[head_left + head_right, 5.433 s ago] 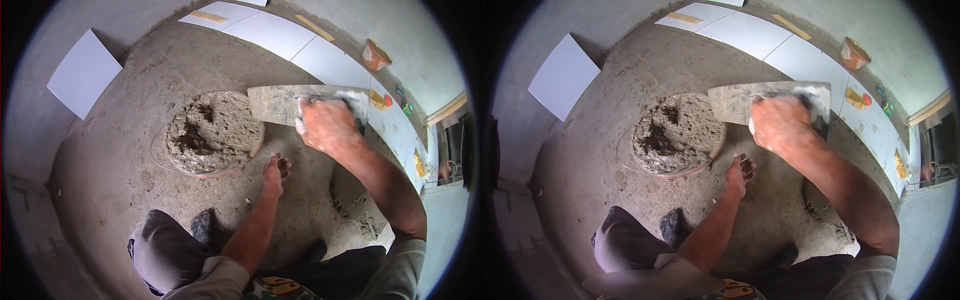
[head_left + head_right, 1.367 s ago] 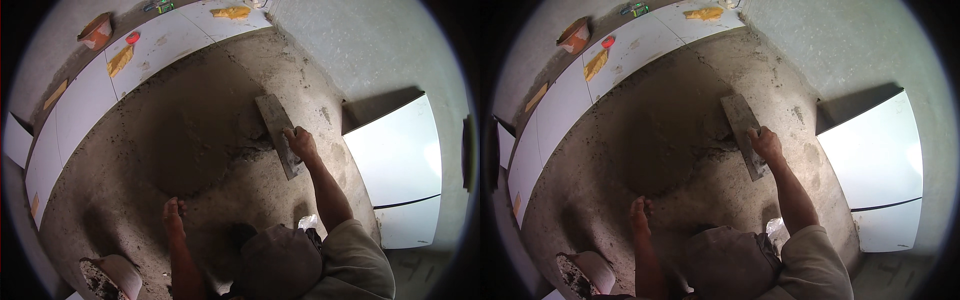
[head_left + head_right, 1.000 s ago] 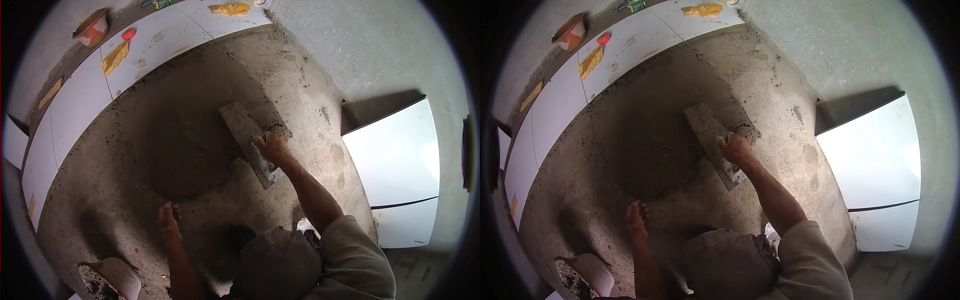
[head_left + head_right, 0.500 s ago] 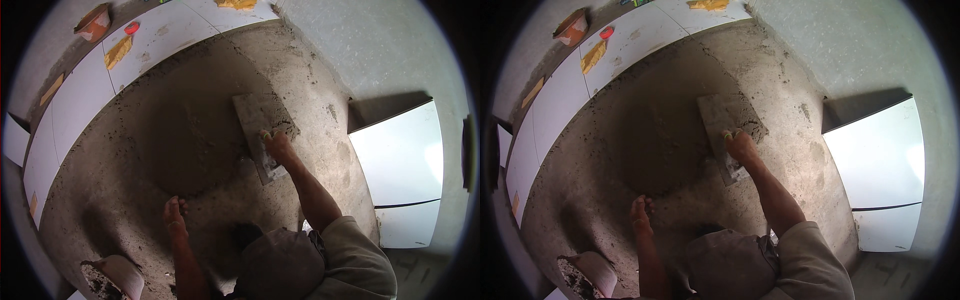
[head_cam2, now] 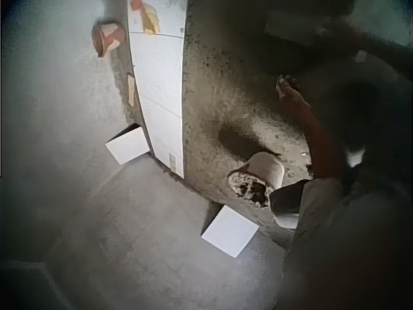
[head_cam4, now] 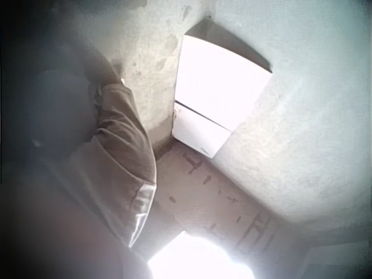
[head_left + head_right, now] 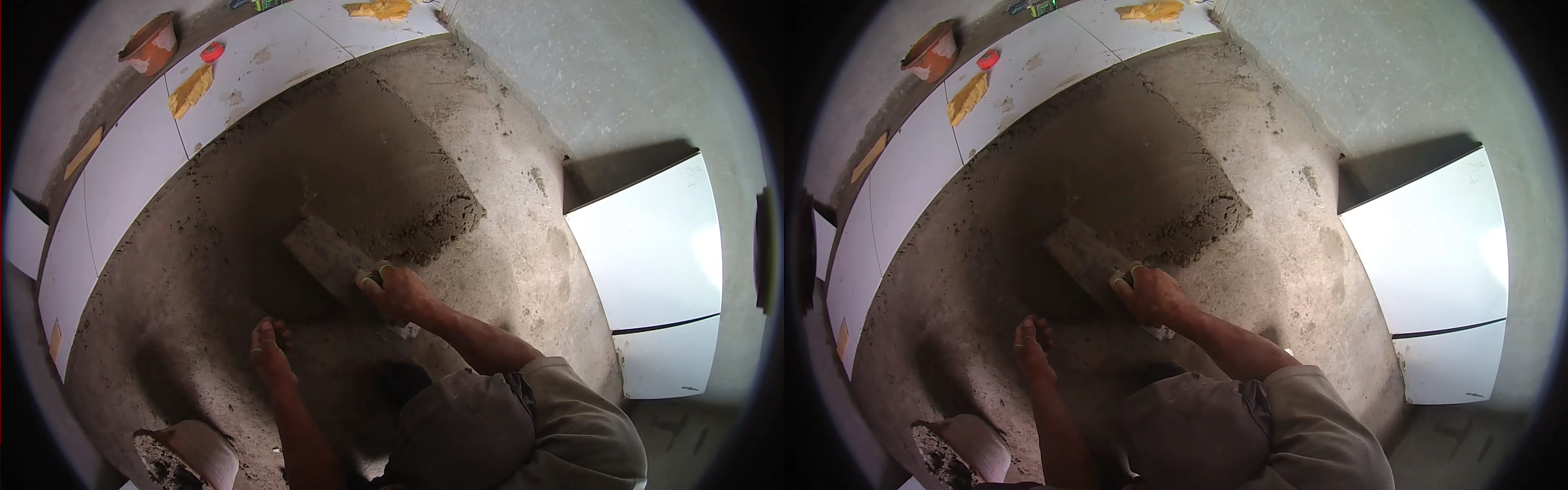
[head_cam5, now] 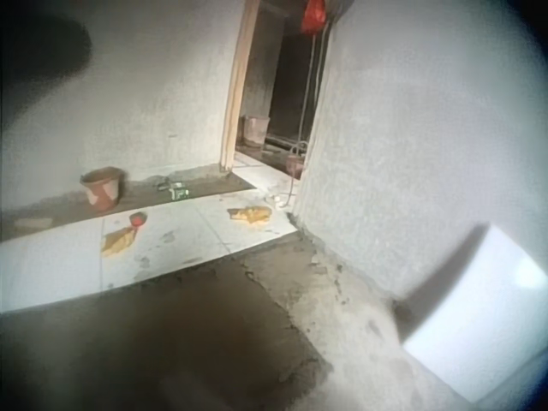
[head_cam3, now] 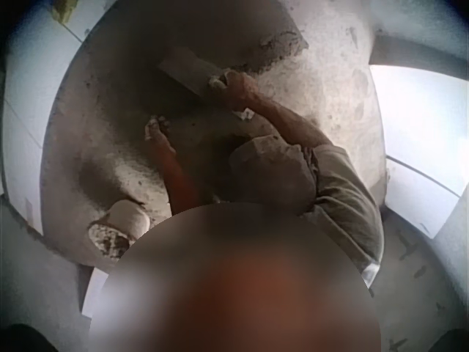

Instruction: Spreading and smoothing mortar on a floor surface using a hand trowel.

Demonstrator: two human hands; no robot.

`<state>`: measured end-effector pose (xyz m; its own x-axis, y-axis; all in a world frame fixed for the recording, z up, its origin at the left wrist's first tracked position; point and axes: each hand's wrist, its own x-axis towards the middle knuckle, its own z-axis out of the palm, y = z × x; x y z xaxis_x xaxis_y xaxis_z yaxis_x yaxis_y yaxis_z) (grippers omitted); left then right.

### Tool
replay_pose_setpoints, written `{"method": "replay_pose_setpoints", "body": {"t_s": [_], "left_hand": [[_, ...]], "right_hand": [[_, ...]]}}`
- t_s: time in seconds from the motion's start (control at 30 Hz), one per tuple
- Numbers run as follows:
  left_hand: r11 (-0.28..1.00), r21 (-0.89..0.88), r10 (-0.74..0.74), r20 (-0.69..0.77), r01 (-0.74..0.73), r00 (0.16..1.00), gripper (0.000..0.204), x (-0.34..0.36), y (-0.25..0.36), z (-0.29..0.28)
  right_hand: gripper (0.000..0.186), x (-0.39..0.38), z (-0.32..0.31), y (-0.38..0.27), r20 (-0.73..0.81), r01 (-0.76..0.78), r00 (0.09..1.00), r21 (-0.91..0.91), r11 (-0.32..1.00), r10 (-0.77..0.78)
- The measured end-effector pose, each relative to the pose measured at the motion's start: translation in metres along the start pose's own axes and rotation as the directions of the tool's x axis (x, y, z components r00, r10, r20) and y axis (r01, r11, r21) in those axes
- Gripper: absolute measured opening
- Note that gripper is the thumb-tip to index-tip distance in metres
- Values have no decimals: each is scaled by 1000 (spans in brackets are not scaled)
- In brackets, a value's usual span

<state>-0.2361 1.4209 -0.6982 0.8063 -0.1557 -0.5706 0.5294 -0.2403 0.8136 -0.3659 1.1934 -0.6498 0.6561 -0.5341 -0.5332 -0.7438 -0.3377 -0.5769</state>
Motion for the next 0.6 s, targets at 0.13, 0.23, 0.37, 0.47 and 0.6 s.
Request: {"method": "replay_pose_setpoints", "body": {"t_s": [0.13,0.23,0.37,0.47,0.6], "left_hand": [[999,-42,-1,-34,0,999,33,-2,-3,-9],[997,-70,17,-27,-19,999,32,1,-11,-10],[995,-93,34,10,-33,999,33,4,-15,-4],[1000,7,11,7,-11,1000,33,-6,-4,4],[1000,9,22,9,-22,1000,33,-5,-2,3]], "right_hand": [[54,-17,-22,44,-219,-158,956,168,973,193],[51,-7,-44,101,-477,-209,812,301,931,336],[42,26,-32,134,-548,-155,723,465,872,421],[44,49,1,99,-636,-7,733,349,937,242],[52,63,-2,26,-325,-120,911,379,918,254]]}}
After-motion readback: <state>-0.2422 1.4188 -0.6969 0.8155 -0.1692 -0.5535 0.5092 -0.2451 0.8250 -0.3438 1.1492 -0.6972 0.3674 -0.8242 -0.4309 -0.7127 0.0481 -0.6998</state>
